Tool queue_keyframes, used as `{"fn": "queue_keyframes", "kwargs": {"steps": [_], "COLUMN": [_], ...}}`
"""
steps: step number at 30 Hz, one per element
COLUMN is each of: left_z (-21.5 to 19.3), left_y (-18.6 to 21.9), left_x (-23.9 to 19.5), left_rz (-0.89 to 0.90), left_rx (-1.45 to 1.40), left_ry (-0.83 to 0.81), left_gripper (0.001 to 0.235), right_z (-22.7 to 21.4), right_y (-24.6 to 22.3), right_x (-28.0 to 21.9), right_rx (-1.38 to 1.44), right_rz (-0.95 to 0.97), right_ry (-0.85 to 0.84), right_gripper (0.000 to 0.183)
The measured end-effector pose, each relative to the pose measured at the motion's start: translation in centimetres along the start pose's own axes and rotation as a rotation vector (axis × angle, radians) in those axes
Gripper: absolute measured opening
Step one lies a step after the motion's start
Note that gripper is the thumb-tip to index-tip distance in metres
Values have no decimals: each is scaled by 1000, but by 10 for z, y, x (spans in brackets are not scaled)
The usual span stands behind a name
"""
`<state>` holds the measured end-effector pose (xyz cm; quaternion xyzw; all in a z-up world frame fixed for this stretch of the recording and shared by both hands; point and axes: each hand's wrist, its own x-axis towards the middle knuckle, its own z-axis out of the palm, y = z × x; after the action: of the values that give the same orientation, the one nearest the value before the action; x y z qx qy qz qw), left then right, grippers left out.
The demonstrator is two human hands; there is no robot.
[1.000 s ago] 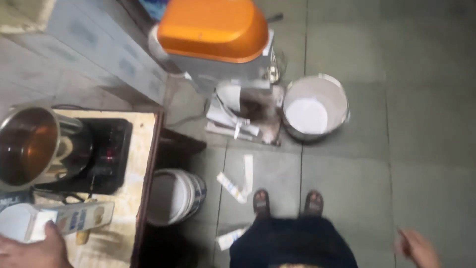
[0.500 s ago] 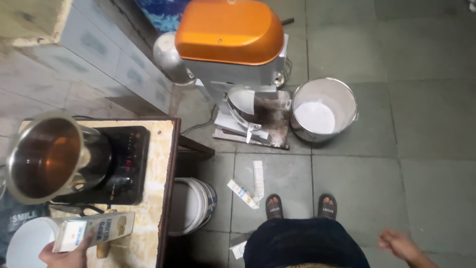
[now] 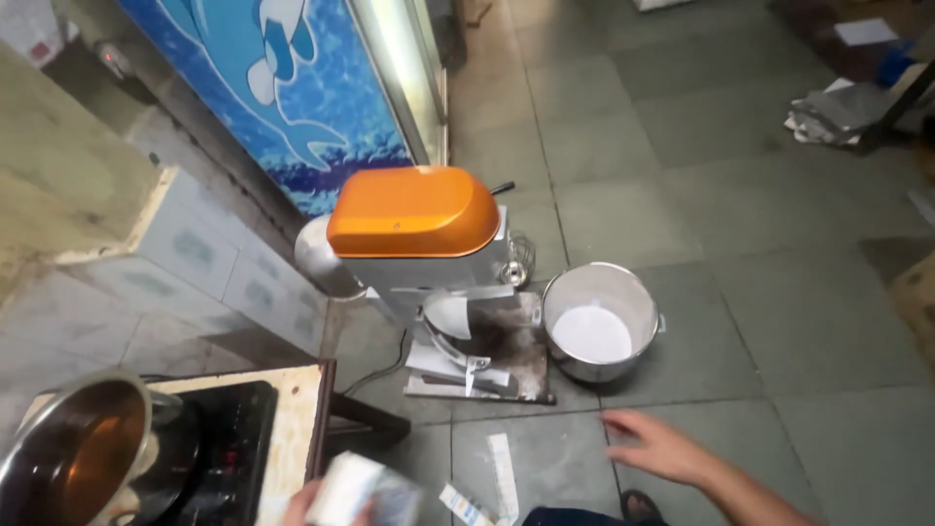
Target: The recorder is pouring cartons of whipping cream into a large industrial mixing bowl.
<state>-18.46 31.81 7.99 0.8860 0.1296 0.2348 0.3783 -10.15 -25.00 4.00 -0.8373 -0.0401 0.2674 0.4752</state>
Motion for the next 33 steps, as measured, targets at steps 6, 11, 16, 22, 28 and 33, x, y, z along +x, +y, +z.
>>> {"fn": "queue_keyframes", "kwargs": {"steps": [6, 11, 16, 22, 28, 33], "left_z": [73, 94, 129, 159, 207, 248], "left_y": [297, 365, 395, 393, 361, 351], "left_x": [34, 46, 45, 44, 42, 38], "left_rz": [-95, 314, 886, 976, 739, -296], "left_rx": [-538, -398, -292, -250, -402, -856], "left_ry": [-375, -445, -410, -359, -592, -918], "left_gripper": [60, 50, 56, 46, 28, 29], "right_z": [3, -25, -43, -55, -54, -72], "right_y": [-184, -180, -134, -77, -17, -88], "right_x": [-22, -46, -61, -52, -27, -58], "right_rx": [-182, 62, 171, 30, 145, 90], "right_rz": [-717, -237, -248, -201, -359, -525], "right_ry": [175, 410, 477, 471, 372, 452], "right_gripper": [114, 114, 113, 112, 94, 113]}}
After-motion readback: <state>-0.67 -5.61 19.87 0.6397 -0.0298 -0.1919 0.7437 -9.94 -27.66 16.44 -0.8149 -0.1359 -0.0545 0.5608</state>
